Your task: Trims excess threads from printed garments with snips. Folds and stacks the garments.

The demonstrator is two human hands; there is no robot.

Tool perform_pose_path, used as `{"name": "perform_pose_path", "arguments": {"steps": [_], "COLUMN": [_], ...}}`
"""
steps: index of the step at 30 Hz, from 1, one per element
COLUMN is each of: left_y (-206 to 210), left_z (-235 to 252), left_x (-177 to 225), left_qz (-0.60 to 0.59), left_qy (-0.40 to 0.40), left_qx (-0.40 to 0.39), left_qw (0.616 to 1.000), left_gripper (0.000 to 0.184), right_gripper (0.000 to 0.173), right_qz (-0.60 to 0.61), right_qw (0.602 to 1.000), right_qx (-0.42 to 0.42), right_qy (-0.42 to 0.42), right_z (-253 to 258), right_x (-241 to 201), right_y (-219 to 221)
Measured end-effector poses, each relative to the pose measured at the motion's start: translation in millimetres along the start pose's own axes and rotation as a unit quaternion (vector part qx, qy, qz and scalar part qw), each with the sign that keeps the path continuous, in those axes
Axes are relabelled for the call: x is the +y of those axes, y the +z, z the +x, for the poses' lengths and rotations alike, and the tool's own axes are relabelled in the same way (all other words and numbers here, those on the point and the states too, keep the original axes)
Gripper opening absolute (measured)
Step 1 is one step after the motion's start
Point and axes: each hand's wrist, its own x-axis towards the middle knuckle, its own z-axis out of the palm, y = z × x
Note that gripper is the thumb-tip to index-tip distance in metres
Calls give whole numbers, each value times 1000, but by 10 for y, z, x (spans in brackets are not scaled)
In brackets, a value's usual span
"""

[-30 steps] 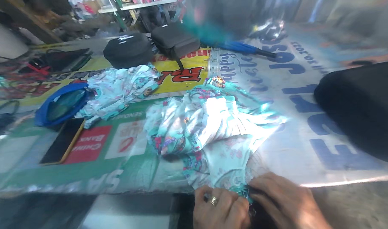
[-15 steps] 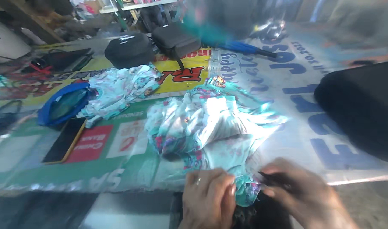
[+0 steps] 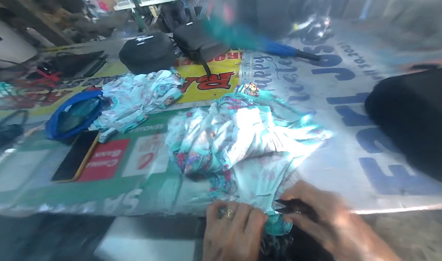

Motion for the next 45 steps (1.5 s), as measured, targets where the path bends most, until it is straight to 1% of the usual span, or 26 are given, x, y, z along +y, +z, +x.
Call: {"name": "perform_pose_path", "arguments": {"steps": [10,14,16,24,30,31,32,34,36,37,38,39,40,41,42,43,44,45], "left_y": [-59,-78,-63,16,34,29,20,-18,-62,-73,-70,-45,3,68,139,203,244,258], "left_z": [-78,-103,-103,-85,-87,-85,-81,-57,-5,34,80,127,169,198,211,210,202,194], "left_x": [32,92,112,150,153,155,156,145,121,118,122,130,136,136,127,113,99,87], "left_qz": [-68,-119,-137,-160,-171,-179,-193,-234,-259,-251,-225,-177,-115,-56,-14,10,13,-1], "left_qy": [-46,-66,-73,-66,-57,-55,-55,-60,-60,-60,-60,-58,-52,-44,-36,-28,-25,-29], "left_qx": [-32,-12,5,38,28,26,29,49,71,70,62,47,28,11,0,-4,-5,-6], "left_qw": [996,991,988,984,983,982,979,969,961,964,971,981,992,997,999,1000,1000,1000], "left_gripper": [28,23,22,20,20,20,20,20,25,28,29,30,31,33,33,30,27,23], "right_gripper": [22,22,21,18,18,18,18,19,26,32,38,39,38,35,32,30,26,21], "right_qz": [-98,-181,-201,-209,-198,-181,-140,43,191,223,223,188,114,14,-94,-183,-250,-286], "right_qw": [993,978,973,969,971,975,984,997,980,972,971,977,987,995,992,981,967,957], "right_qx": [-4,6,16,40,47,47,46,41,50,54,55,55,57,50,38,33,33,33], "right_qy": [-68,-99,-109,-125,-125,-118,-102,-38,30,56,73,86,95,91,73,52,33,18], "right_z": [-19,-17,-11,8,-3,-8,-17,-26,-22,-19,-13,-10,-9,-12,-22,-33,-42,-47], "right_x": [-41,-130,-132,-95,-67,-65,-68,-111,-169,-196,-213,-230,-244,-233,-203,-172,-146,-134], "right_y": [28,54,65,100,132,135,128,52,-50,-96,-131,-144,-134,-107,-65,-11,35,57]}}
